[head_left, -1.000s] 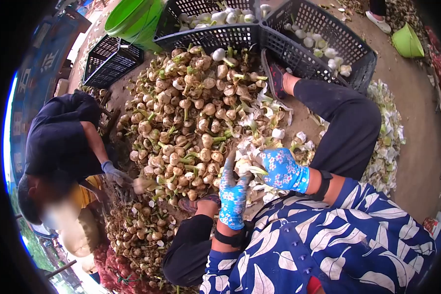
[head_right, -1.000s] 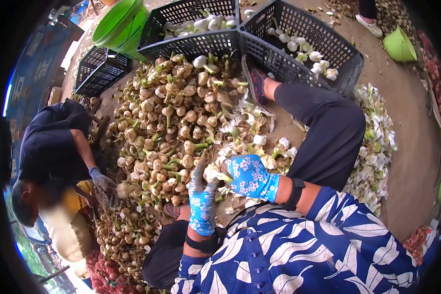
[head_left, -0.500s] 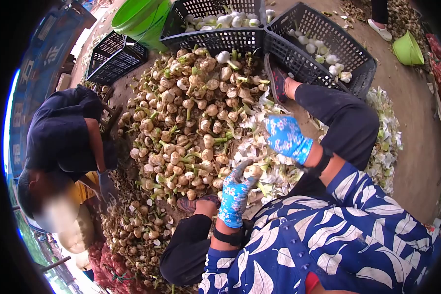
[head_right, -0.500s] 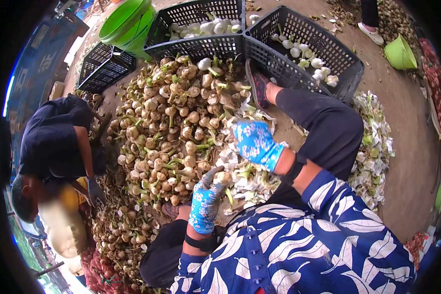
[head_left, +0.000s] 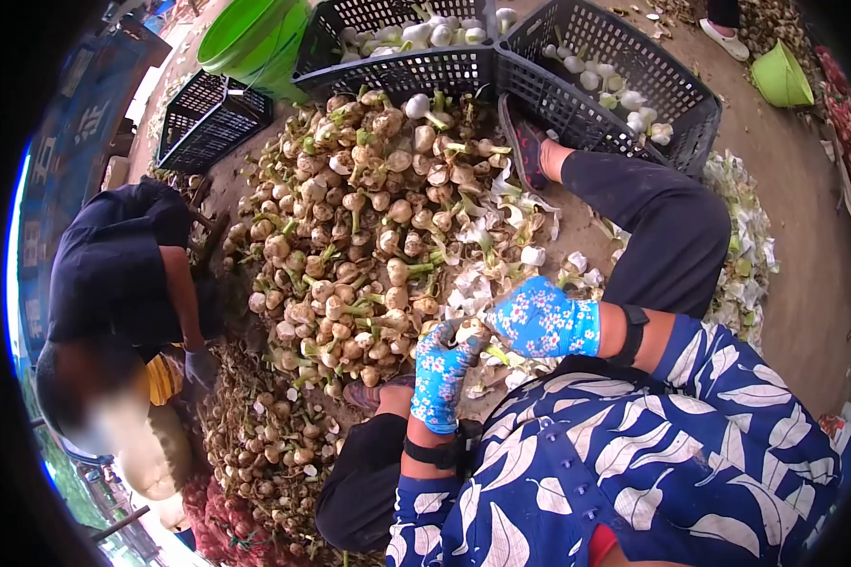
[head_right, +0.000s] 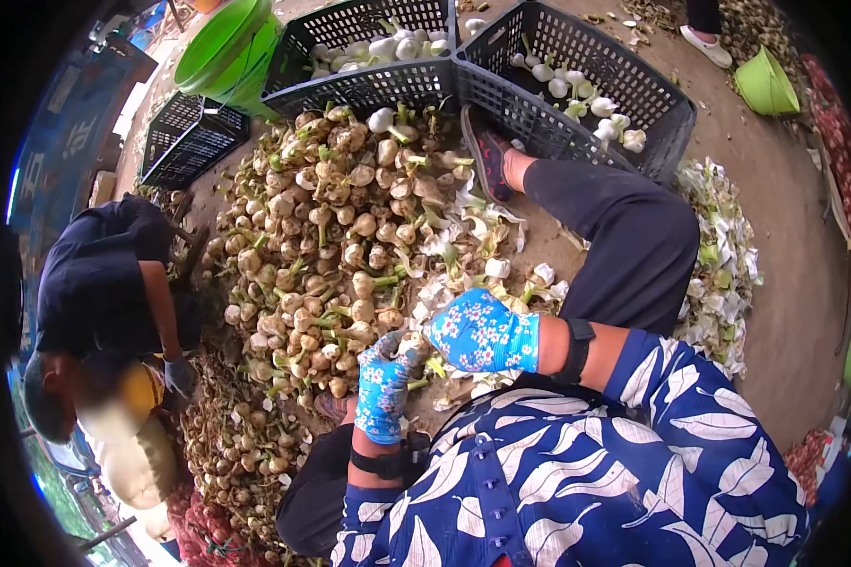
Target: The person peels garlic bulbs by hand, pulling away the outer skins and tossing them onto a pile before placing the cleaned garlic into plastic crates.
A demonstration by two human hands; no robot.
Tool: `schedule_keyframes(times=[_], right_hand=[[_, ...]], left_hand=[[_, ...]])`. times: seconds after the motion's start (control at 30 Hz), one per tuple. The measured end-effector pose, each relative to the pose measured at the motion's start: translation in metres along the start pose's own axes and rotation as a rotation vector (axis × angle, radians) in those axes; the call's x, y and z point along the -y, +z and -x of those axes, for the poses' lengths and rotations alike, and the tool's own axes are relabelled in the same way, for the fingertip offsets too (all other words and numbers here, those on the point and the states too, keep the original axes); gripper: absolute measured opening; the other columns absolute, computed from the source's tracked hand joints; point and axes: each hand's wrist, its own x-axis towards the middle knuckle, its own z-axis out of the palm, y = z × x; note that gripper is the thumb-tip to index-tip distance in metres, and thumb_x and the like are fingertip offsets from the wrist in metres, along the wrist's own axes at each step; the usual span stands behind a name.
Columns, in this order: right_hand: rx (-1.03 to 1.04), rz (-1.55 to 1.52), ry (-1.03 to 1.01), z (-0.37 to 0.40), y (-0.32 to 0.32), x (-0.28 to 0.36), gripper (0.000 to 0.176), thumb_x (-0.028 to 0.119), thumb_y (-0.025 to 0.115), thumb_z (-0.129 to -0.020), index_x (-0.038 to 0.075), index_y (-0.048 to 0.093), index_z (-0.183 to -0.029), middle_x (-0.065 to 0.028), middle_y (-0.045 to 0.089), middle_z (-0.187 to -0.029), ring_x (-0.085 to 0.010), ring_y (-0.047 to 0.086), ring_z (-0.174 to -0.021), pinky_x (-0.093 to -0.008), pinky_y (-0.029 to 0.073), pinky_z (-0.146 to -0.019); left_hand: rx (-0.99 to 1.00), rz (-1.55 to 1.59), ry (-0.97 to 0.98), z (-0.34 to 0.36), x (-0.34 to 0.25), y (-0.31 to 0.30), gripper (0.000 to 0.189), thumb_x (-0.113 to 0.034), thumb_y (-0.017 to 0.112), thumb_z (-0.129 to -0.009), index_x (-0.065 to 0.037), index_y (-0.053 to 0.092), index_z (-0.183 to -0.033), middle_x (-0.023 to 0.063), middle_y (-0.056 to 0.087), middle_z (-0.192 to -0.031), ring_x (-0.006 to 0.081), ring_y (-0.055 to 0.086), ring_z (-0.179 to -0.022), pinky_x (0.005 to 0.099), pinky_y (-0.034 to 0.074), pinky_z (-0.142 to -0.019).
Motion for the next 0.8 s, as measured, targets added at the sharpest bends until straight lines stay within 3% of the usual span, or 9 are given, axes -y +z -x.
schedule_keyframes(times=[0.07, 0.13, 0.2, 0.33, 0.47, 0.53, 0.57, 0.73, 0.8], right_hand=[[-0.049, -0.004, -0.008, -0.002, -0.001, -0.004, 0.006, 0.015, 0.059, -0.063, 0.009, 0.058, -0.064, -0.0097, 0.056, -0.058, -0.0286, 0.058, -0.053, -0.0400, 0.042, -0.044], [-0.124, 0.036, 0.090, -0.007, 0.002, -0.018, 0.009, 0.016, 0.059, -0.064, 0.008, 0.058, -0.068, -0.0101, 0.057, -0.058, -0.0296, 0.058, -0.053, -0.0405, 0.043, -0.044], [-0.299, 0.036, 0.280, -0.007, 0.003, -0.037, 0.013, 0.020, 0.058, -0.070, 0.008, 0.058, -0.075, -0.0122, 0.057, -0.062, -0.0313, 0.058, -0.057, -0.0416, 0.046, -0.050], [-0.097, -0.097, 0.108, 0.005, 0.009, -0.011, 0.014, 0.018, 0.058, -0.068, 0.006, 0.058, -0.075, -0.0136, 0.056, -0.064, -0.0315, 0.058, -0.060, -0.0419, 0.046, -0.052], [-0.051, -0.122, 0.141, 0.002, 0.017, -0.002, 0.012, 0.018, 0.058, -0.066, 0.006, 0.058, -0.068, -0.0130, 0.055, -0.061, -0.0316, 0.058, -0.058, -0.0425, 0.044, -0.050], [0.005, -0.162, 0.159, 0.001, 0.016, -0.005, 0.013, 0.019, 0.058, -0.067, 0.007, 0.058, -0.069, -0.0137, 0.056, -0.061, -0.0321, 0.058, -0.058, -0.0433, 0.044, -0.050], [-0.071, -0.243, 0.100, 0.001, 0.017, -0.010, 0.013, 0.020, 0.058, -0.068, 0.007, 0.058, -0.069, -0.0141, 0.056, -0.061, -0.0324, 0.058, -0.057, -0.0440, 0.044, -0.050], [0.076, -0.101, 0.169, -0.001, 0.012, -0.003, 0.012, 0.018, 0.058, -0.067, 0.006, 0.058, -0.069, -0.0138, 0.056, -0.060, -0.0318, 0.058, -0.057, -0.0433, 0.044, -0.050], [-0.005, -0.075, 0.164, -0.002, 0.020, -0.002, 0.012, 0.018, 0.059, -0.066, 0.006, 0.058, -0.068, -0.0130, 0.056, -0.060, -0.0308, 0.058, -0.056, -0.0419, 0.044, -0.049]], left_hand=[[-0.043, -0.017, -0.033, 0.004, -0.004, 0.003, 0.034, -0.011, 0.069, -0.074, 0.003, 0.060, -0.103, 0.0035, 0.063, -0.083, 0.0060, 0.055, -0.069, 0.0203, 0.044, -0.058], [0.076, 0.062, -0.063, 0.004, -0.005, 0.003, 0.033, -0.011, 0.069, -0.075, 0.003, 0.061, -0.102, 0.0029, 0.063, -0.083, 0.0061, 0.055, -0.068, 0.0205, 0.044, -0.058], [0.055, 0.104, -0.028, 0.004, 0.000, 0.005, 0.032, -0.011, 0.068, -0.075, 0.003, 0.060, -0.102, 0.0026, 0.063, -0.082, 0.0065, 0.055, -0.066, 0.0208, 0.043, -0.056], [-0.025, 0.289, -0.043, -0.008, 0.015, -0.002, 0.031, -0.011, 0.068, -0.076, 0.004, 0.059, -0.102, 0.0039, 0.063, -0.082, 0.0082, 0.055, -0.063, 0.0215, 0.043, -0.054], [-0.056, 0.199, -0.022, -0.011, 0.012, 0.000, 0.029, -0.007, 0.066, -0.076, 0.002, 0.058, -0.103, 0.0035, 0.063, -0.084, 0.0074, 0.057, -0.067, 0.0193, 0.045, -0.058], [-0.042, -0.023, -0.049, -0.012, 0.013, -0.003, 0.032, -0.007, 0.067, -0.075, 0.003, 0.057, -0.104, 0.0048, 0.063, -0.085, 0.0085, 0.058, -0.069, 0.0202, 0.046, -0.060], [-0.024, -0.067, -0.015, -0.010, 0.012, -0.002, 0.036, -0.009, 0.069, -0.073, 0.005, 0.057, -0.104, 0.0064, 0.063, -0.087, 0.0100, 0.058, -0.072, 0.0217, 0.047, -0.063], [-0.049, -0.110, -0.079, -0.014, 0.010, 0.005, 0.039, -0.012, 0.069, -0.074, 0.007, 0.057, -0.105, 0.0075, 0.062, -0.089, 0.0103, 0.057, -0.074, 0.0233, 0.047, -0.066], [-0.112, -0.027, -0.026, -0.012, 0.004, 0.009, 0.031, -0.014, 0.071, -0.073, 0.006, 0.061, -0.095, 0.0012, 0.058, -0.066, 0.0056, 0.049, -0.054, 0.0200, 0.039, -0.049]])
